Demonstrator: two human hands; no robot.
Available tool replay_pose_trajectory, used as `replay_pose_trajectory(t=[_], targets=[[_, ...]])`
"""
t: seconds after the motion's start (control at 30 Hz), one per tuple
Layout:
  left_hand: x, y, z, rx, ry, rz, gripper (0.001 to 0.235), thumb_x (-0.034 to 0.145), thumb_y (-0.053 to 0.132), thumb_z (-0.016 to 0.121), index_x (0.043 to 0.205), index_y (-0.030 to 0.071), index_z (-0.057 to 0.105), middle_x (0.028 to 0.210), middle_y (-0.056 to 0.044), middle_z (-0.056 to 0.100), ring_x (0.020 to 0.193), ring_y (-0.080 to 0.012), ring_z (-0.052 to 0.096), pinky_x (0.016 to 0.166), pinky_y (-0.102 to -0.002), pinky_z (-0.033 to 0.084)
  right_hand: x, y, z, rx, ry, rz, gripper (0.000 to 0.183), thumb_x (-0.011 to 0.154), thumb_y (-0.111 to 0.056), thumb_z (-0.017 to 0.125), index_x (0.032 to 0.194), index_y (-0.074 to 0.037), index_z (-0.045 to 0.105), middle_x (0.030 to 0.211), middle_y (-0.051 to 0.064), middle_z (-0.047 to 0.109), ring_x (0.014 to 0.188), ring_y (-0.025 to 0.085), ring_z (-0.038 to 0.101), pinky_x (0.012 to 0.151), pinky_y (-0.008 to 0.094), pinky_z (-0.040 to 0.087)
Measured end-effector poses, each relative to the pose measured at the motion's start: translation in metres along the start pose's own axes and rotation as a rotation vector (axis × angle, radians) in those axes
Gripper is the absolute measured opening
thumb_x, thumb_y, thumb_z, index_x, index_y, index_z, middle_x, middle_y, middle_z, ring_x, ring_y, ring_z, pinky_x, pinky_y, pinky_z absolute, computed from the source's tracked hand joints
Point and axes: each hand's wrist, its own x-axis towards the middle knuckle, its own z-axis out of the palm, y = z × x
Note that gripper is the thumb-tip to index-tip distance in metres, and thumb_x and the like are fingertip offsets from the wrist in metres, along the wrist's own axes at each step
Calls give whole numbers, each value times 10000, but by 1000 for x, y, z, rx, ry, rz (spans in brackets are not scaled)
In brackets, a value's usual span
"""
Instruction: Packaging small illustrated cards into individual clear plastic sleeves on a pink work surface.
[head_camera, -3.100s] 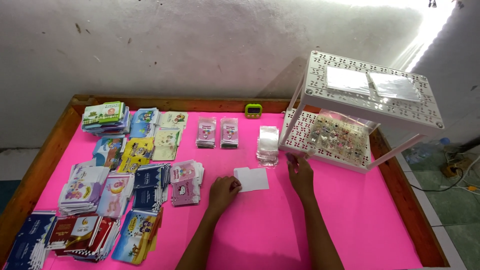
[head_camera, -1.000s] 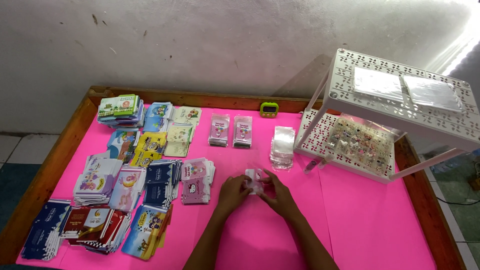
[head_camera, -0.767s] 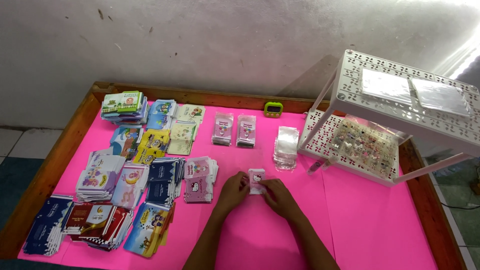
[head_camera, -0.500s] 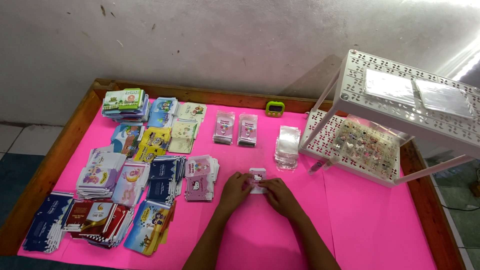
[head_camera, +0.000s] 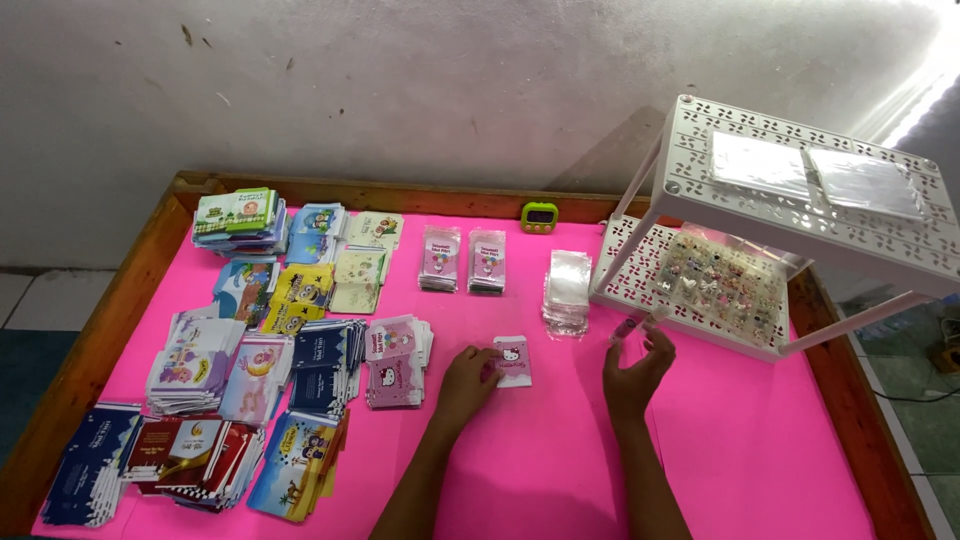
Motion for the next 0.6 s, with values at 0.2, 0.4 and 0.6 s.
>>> replay_pose_trajectory(t=[0.2, 0.4, 0.6], targets=[[-4, 12, -7, 23, 16, -11, 326, 948, 256, 685, 1266, 186, 679, 1010, -97, 636, 972, -311, 673, 829, -434, 561, 9, -24, -10, 66, -214, 277, 576, 920, -28, 693, 1416, 68, 418, 1272, 286, 572, 1175, 435, 605, 999, 462, 556], [-3, -3, 14, 208, 109, 123, 165, 940, 215, 675, 1102, 205, 709, 982, -47, 645, 976, -283, 660, 849, -427, 564, -7, -3, -1, -117, -277, 262, 284, 971, -217, 727, 1217, -81, 685, 1091, 101, 690, 1049, 314, 677, 924, 409, 599], [-11, 23, 44, 421, 355, 533, 115, 928, 125, 666, 946, 202, 751, 961, -25, 677, 931, -226, 674, 747, -363, 559, -19, 13, 15, -25, -331, 80, 318, 998, -226, 671, 1290, -111, 727, 1056, 154, 630, 969, 353, 652, 843, 466, 586]])
